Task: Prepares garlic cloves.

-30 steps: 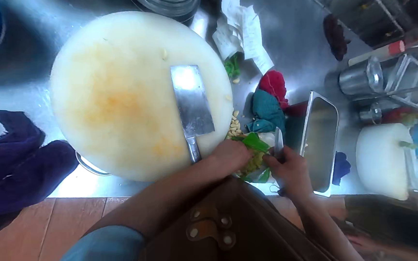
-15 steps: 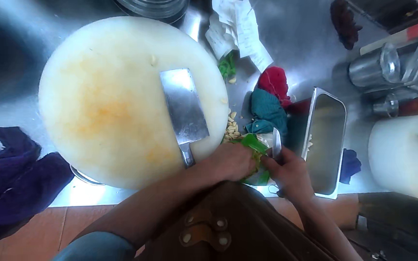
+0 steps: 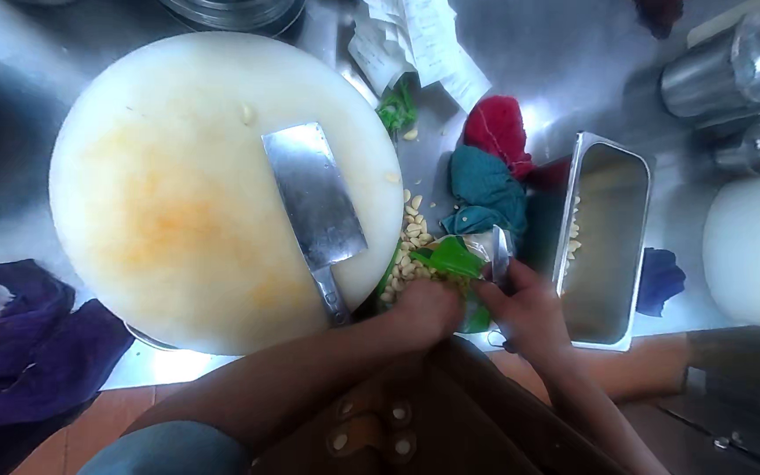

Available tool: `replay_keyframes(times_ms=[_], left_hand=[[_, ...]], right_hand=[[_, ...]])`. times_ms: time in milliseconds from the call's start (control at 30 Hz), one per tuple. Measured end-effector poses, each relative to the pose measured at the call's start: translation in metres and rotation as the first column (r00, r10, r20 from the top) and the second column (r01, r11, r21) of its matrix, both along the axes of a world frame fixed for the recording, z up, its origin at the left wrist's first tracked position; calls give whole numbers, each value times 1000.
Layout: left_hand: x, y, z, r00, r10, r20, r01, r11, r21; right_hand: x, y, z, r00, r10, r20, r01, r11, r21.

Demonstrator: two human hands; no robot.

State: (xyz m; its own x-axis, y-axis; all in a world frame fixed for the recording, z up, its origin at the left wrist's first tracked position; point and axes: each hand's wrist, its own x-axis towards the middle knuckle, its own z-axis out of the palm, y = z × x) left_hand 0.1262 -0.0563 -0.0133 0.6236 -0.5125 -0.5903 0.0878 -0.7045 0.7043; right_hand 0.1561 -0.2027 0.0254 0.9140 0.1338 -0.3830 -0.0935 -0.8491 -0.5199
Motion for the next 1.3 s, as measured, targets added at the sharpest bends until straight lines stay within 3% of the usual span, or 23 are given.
replay_keyframes(times_ms=[300, 433, 567, 633, 700, 767, 800, 867, 900, 967, 1133, 1300], left_hand=[[3, 0, 10, 996, -89, 31, 88, 995, 48], [9, -4, 10, 993, -111, -46, 113, 992, 48], [6, 22, -3, 967, 10, 255, 9, 997, -72], [9, 49, -2, 968, 207, 143, -169, 955, -243], [3, 75, -2, 896, 441, -40, -407, 783, -471], [-9, 91, 1, 750, 539, -383, -649, 490, -582], [-15, 95, 4, 654, 507, -561, -750, 340, -567], [-25, 99, 3, 520, 345, -781, -851, 128, -510], [-28, 98, 1, 489, 263, -832, -868, 53, -494], [-31, 94, -5, 489, 185, -853, -866, -12, -499], [-24, 83, -7, 438, 214, -873, -894, -4, -449], [-22, 80, 2, 514, 455, -727, -857, 235, -459]], right_hand=[[0, 1, -3, 1000, 6, -18, -6, 1000, 29], [2, 1, -2, 1000, 17, -13, -16, 1000, 15], [1, 0, 0, 1000, 4, 8, -4, 1000, 16], [-1, -2, 0, 1000, -8, 9, 8, 999, 44], [-2, -3, 0, 1000, -21, -1, 21, 998, 66], [-1, -2, -2, 1000, -30, -10, 30, 996, 83], [0, -2, -3, 999, -30, -15, 31, 996, 89], [1, -2, -4, 999, -29, -21, 31, 995, 93], [1, -2, -5, 999, -24, -22, 26, 996, 90], [1, -2, -7, 1000, -14, -26, 16, 996, 87], [4, -2, -10, 1000, -12, -22, 13, 997, 75], [4, -5, -9, 1000, 23, 6, -24, 997, 71]])
